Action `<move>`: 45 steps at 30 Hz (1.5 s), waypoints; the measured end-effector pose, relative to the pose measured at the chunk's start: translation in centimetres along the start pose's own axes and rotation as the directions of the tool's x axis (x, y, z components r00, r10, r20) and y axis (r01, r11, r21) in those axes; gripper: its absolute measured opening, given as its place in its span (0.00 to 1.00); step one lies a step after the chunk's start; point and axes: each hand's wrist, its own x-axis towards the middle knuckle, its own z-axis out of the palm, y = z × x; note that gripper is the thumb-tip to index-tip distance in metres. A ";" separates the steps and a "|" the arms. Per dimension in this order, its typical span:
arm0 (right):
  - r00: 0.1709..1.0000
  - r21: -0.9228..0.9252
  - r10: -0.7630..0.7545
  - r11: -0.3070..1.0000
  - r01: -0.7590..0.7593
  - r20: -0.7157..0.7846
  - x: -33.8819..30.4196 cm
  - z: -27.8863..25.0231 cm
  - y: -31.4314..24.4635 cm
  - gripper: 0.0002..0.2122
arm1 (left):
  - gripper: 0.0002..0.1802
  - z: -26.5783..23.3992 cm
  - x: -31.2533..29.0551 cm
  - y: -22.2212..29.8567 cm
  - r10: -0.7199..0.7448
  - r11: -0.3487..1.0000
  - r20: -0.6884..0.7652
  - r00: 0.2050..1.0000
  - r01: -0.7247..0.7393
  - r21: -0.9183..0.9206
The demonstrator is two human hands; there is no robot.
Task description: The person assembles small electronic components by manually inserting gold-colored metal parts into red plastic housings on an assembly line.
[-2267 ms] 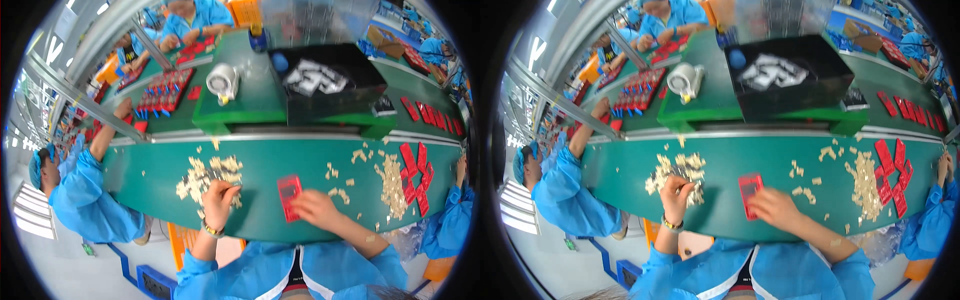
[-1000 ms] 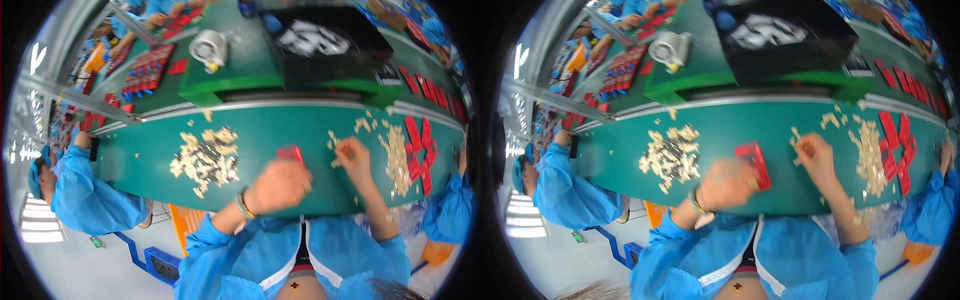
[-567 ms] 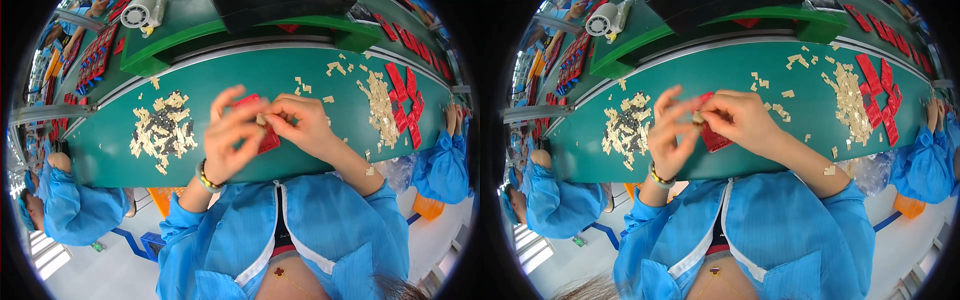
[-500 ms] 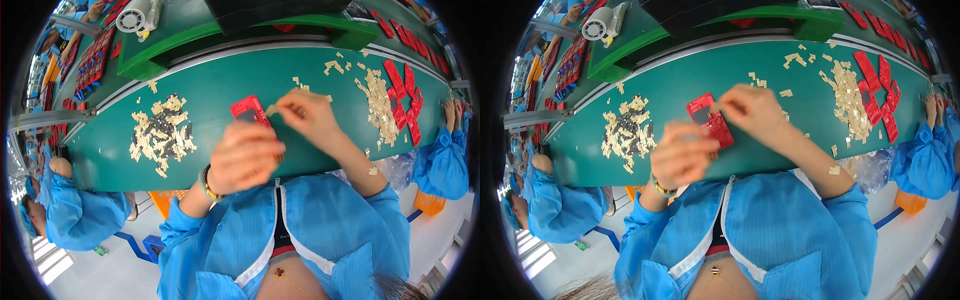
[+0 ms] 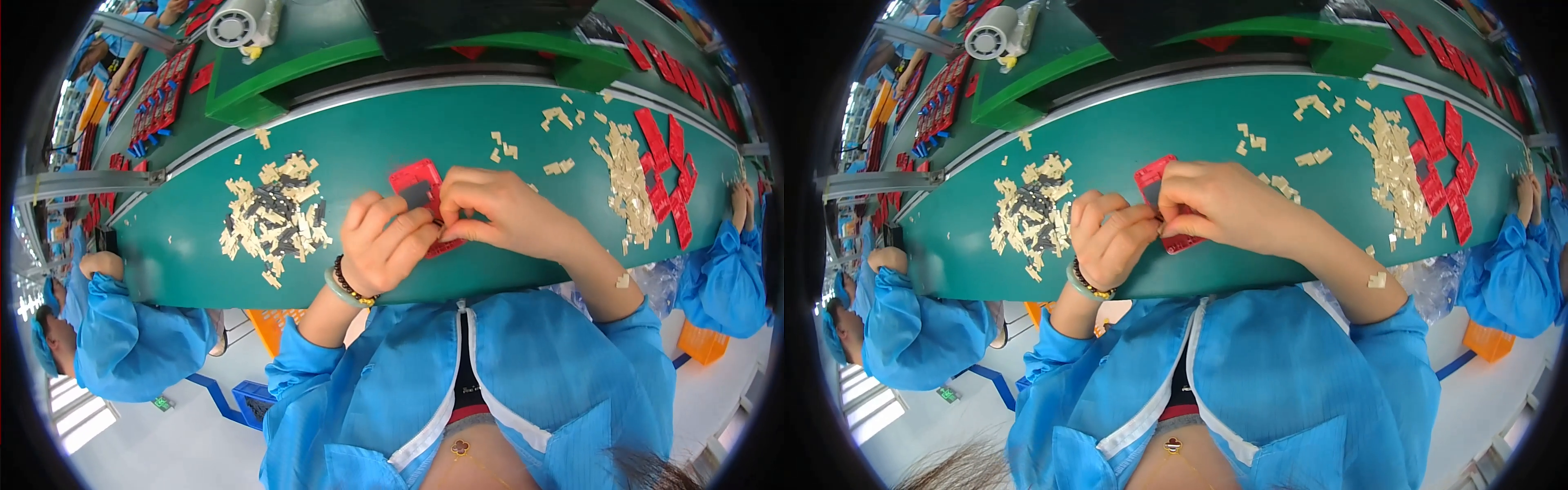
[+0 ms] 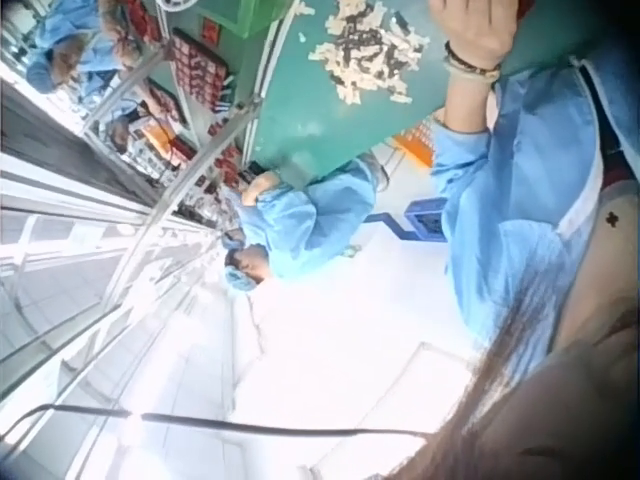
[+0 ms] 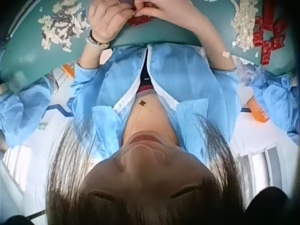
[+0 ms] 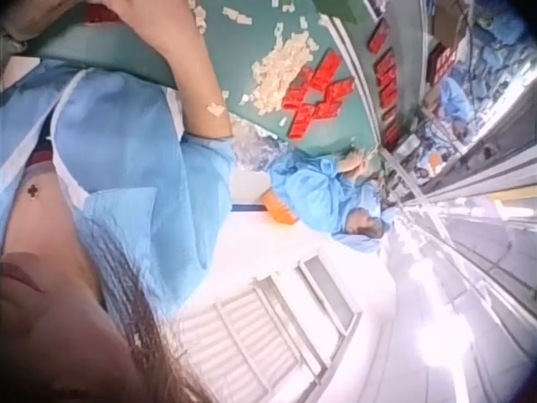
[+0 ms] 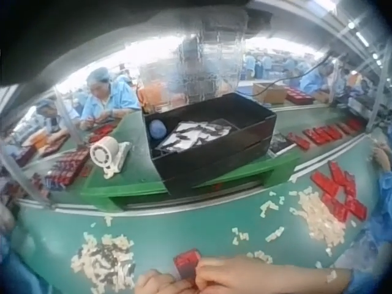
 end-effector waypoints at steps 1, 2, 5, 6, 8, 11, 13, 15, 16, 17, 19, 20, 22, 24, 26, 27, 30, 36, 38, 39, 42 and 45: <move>0.999 0.009 0.001 1.000 0.000 -0.047 0.1 0.1 -0.4 0.08 | 0.15 -0.3 -0.1 0.1 0.014 1.000 0.005 1.000 -0.014 0.013; 0.996 0.017 0.002 1.000 -0.001 -0.095 0.1 0.2 -0.7 0.08 | 0.15 -0.5 -0.1 0.3 0.018 0.999 0.003 1.000 -0.018 0.027; 0.998 -0.049 -0.040 0.998 0.037 -0.058 -0.3 0.5 -0.8 0.09 | 0.15 -0.4 -0.5 0.6 0.036 0.999 -0.003 0.999 -0.036 0.034; 0.997 -0.095 -0.056 0.994 0.052 -0.047 -0.4 0.5 -0.7 0.09 | 0.15 -0.2 -0.6 0.7 0.046 0.998 -0.011 0.999 -0.046 0.038; 0.997 -0.123 -0.058 0.991 0.052 -0.042 -0.6 0.4 -0.5 0.08 | 0.16 0.2 -0.7 0.9 -0.059 0.997 -0.029 0.998 0.060 0.043; 0.991 -0.190 0.093 0.979 -0.073 0.098 -3.7 0.4 1.3 0.07 | 0.12 -0.7 -0.2 -0.4 -0.322 0.946 0.112 0.940 0.315 0.082; 0.971 -0.397 0.118 0.897 -0.195 -0.210 -5.7 0.6 3.4 0.09 | 0.09 -0.9 -0.3 -1.5 -0.528 0.834 0.276 0.803 0.552 -0.010; 0.960 -0.397 0.085 0.898 -0.190 -0.265 -4.1 1.3 1.7 0.11 | 0.11 -0.3 -0.3 -0.8 -0.493 0.840 0.302 0.816 0.537 -0.077; 0.940 -0.400 0.047 0.897 -0.188 -0.337 -2.6 2.0 0.7 0.13 | 0.12 0.0 -0.3 -0.3 -0.441 0.852 0.323 0.838 0.503 -0.144; 0.933 -0.402 -0.006 0.903 -0.149 -0.359 -1.4 2.7 0.2 0.10 | 0.12 -0.1 0.3 0.1 -0.431 0.842 0.340 0.836 0.508 -0.182; 0.943 -0.434 -0.074 0.897 -0.079 -0.325 -0.2 3.8 0.5 0.09 | 0.13 -0.2 -0.3 0.2 -0.483 0.800 0.322 0.814 0.560 -0.214; 0.945 -0.464 -0.142 0.886 -0.011 -0.294 0.4 4.1 0.7 0.07 | 0.13 -0.2 -0.4 0.2 -0.530 0.758 0.308 0.790 0.604 -0.247; 0.931 -0.516 -0.229 0.855 0.053 -0.285 1.7 4.1 1.0 0.05 | 0.13 -0.3 -0.8 0.2 -0.688 0.564 0.262 0.677 0.726 -0.394; 0.900 -0.459 -0.260 0.885 0.078 -0.350 2.8 3.9 2.0 0.05 | 0.14 -0.2 -1.3 -0.1 -0.811 0.342 0.244 0.532 0.769 -0.540; 0.873 -0.292 -0.139 0.957 -0.004 -0.467 3.3 4.3 5.0 0.04 | 0.12 1.0 -2.8 -0.5 -0.534 0.842 0.111 0.838 0.540 -0.026; 0.897 0.115 0.217 0.976 -0.187 -0.385 3.7 4.5 6.4 0.04 | 0.14 1.8 -3.9 0.1 -0.477 0.870 0.221 0.851 0.493 -0.018; 0.827 0.513 0.548 0.750 -0.417 -0.130 4.1 4.5 7.8 0.05 | 0.24 4.0 -5.1 1.1 -0.425 0.905 0.286 0.859 0.412 0.108; 0.823 0.382 0.540 0.808 -0.448 -0.176 4.3 4.5 8.0 0.05 | 0.24 4.3 -5.3 1.1 -0.415 0.909 0.306 0.856 0.398 0.122; 0.810 0.389 0.558 0.797 -0.462 -0.180 4.4 4.8 8.3 0.05 | 0.24 4.3 -5.3 1.0 -0.409 0.913 0.306 0.860 0.387 0.133; 0.809 0.390 0.560 0.795 -0.464 -0.178 4.4 4.9 8.3 0.05 | 0.24 4.3 -5.4 1.0 -0.404 0.915 0.305 0.863 0.376 0.146; 0.836 0.349 0.518 0.828 -0.438 -0.180 4.4 5.0 8.3 0.04 | 0.24 4.1 -5.5 0.8 -0.404 0.915 0.302 0.863 0.385 0.122; 0.820 0.357 0.553 0.802 -0.478 -0.145 4.5 4.9 8.0 0.05 | 0.25 4.0 -5.5 0.9 -0.425 0.904 0.283 0.860 0.417 0.090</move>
